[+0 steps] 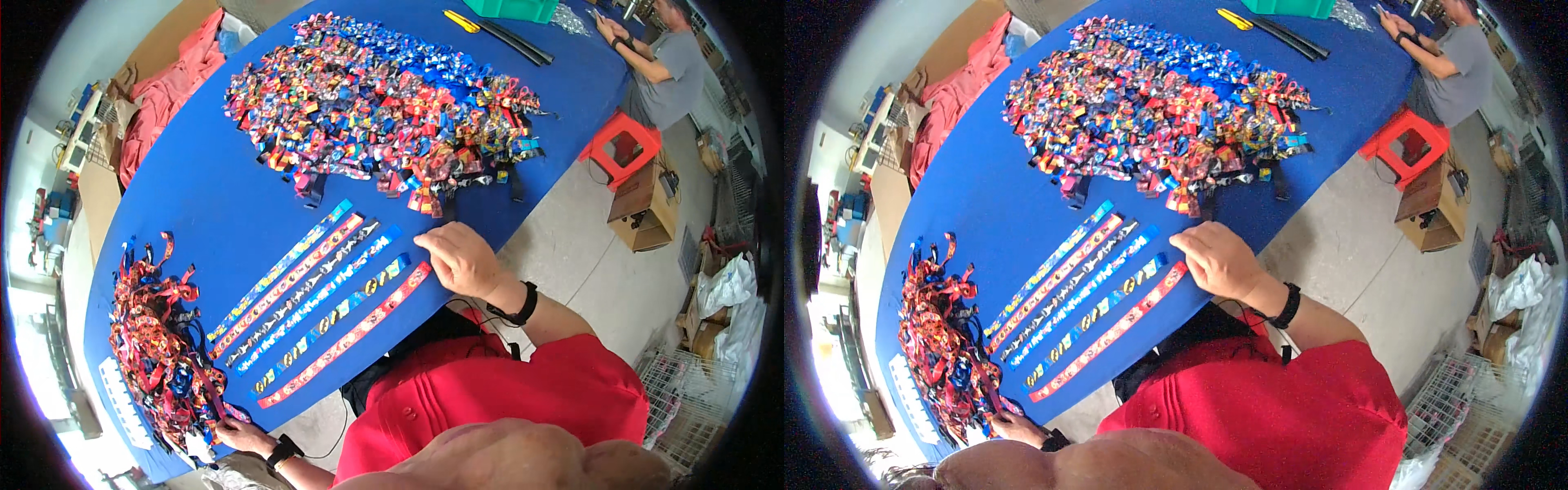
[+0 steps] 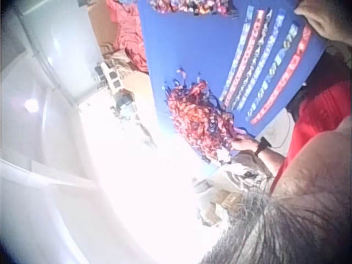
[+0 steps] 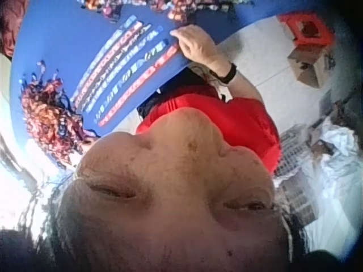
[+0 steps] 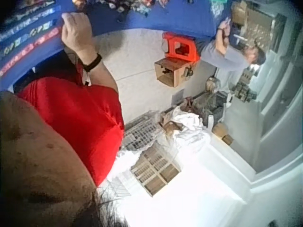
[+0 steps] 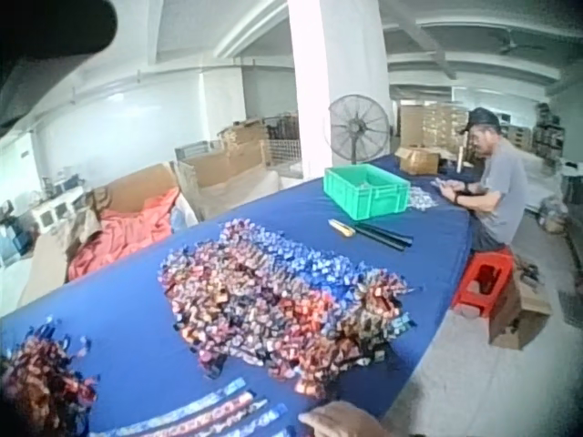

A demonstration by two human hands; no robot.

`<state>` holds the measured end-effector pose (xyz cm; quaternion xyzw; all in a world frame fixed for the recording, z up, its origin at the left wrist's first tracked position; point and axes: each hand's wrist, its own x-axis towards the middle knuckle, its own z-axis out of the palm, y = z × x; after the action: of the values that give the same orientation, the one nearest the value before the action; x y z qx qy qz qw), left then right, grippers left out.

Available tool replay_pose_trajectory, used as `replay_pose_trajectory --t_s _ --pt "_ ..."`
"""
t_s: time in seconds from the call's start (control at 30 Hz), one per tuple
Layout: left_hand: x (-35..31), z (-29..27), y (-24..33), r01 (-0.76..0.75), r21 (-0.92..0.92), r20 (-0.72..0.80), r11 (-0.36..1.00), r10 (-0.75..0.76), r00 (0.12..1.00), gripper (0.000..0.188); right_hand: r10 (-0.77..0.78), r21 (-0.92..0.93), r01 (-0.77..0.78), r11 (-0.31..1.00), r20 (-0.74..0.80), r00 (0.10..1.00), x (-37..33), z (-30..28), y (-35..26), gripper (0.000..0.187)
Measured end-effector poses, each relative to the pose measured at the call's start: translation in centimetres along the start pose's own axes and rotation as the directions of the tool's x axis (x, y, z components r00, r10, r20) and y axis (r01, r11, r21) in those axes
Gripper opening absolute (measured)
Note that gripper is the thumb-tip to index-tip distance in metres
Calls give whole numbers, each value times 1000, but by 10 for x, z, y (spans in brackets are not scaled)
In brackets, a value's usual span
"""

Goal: The person is sorting and aligning printed lanyards on a table in a factory setting.

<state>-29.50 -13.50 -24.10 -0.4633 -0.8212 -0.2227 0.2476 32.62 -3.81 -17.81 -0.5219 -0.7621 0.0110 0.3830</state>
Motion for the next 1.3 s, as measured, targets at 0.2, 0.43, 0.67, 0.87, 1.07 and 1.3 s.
replay_pose_trajectory --t_s 0.2,0.43,0.67,0.87,1.07,1.3 --pt "1 5 -22 10 59 29 998 -12 1000 15 45 61 -45 997 -5 999 -4 3 -1 33" --pt "4 5 -42 -87 50 -15 995 88 996 19 26 68 -30 997 50 998 -5 2 4 34" --pt "6 6 -30 -146 27 -57 989 148 987 26 39 87 -44 995 48 998 -5 1 8 34" --pt "6 3 -14 -178 -2 -100 984 177 979 32 55 117 -62 991 61 997 -5 1 6 36" --pt "8 -1 4 -199 -26 -141 980 194 971 39 40 96 -44 994 41 998 -5 3 5 36" --pt "-2 18 -50 -74 -48 -99 996 69 993 16 30 3 -31 1000 50 998 -5 6 4 35"
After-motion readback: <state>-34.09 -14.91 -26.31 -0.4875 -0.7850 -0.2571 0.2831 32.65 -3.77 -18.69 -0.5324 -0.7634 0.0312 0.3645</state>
